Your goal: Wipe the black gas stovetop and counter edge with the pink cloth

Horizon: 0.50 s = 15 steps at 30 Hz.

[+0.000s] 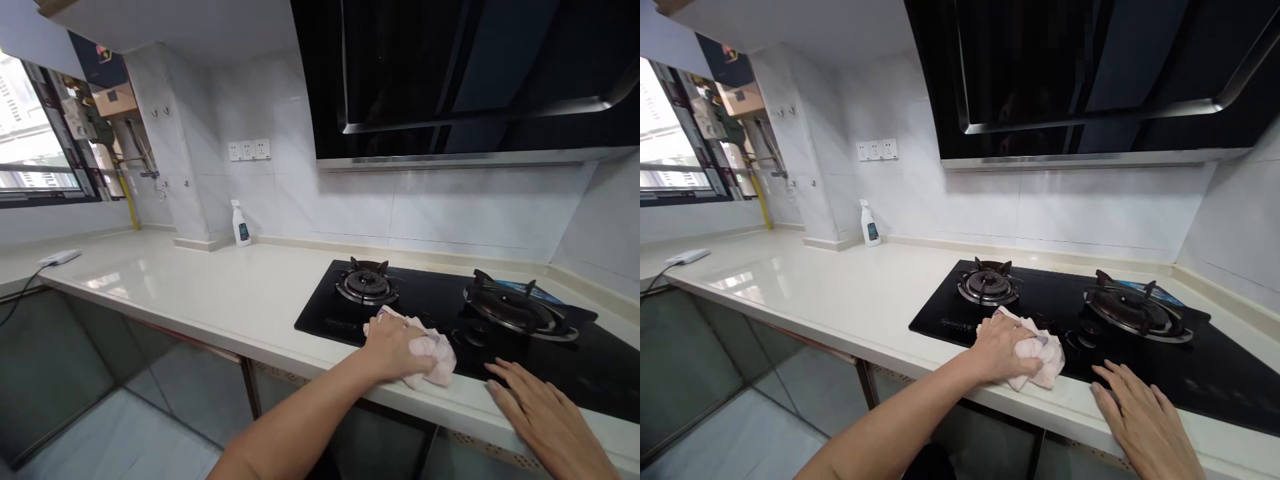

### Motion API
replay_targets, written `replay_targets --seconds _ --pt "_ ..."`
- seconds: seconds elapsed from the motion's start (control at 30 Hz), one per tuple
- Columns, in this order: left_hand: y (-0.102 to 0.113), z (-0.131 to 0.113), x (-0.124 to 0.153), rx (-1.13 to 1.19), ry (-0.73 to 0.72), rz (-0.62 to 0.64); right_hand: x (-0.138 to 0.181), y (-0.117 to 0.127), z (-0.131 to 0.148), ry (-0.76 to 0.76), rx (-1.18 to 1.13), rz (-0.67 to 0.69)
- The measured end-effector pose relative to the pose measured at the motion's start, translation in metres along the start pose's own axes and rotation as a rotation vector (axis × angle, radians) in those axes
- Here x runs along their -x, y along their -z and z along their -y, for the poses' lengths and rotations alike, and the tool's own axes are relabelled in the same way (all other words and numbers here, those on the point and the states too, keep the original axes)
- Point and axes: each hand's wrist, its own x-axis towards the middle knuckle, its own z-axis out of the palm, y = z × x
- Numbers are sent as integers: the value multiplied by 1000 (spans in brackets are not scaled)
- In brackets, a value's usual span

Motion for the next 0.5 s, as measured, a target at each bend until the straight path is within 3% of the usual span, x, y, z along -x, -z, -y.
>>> replay_targets --seconds 0.23,0.4,0.5 --pt "43 69 44 -48 167 -105 2 -14 -11 -48 5 49" --pt "90 138 79 -232 519 -88 0 -21 -11 -26 54 16" --pt "113 170 91 -337 639 -97 1 -26 -15 28 105 6"
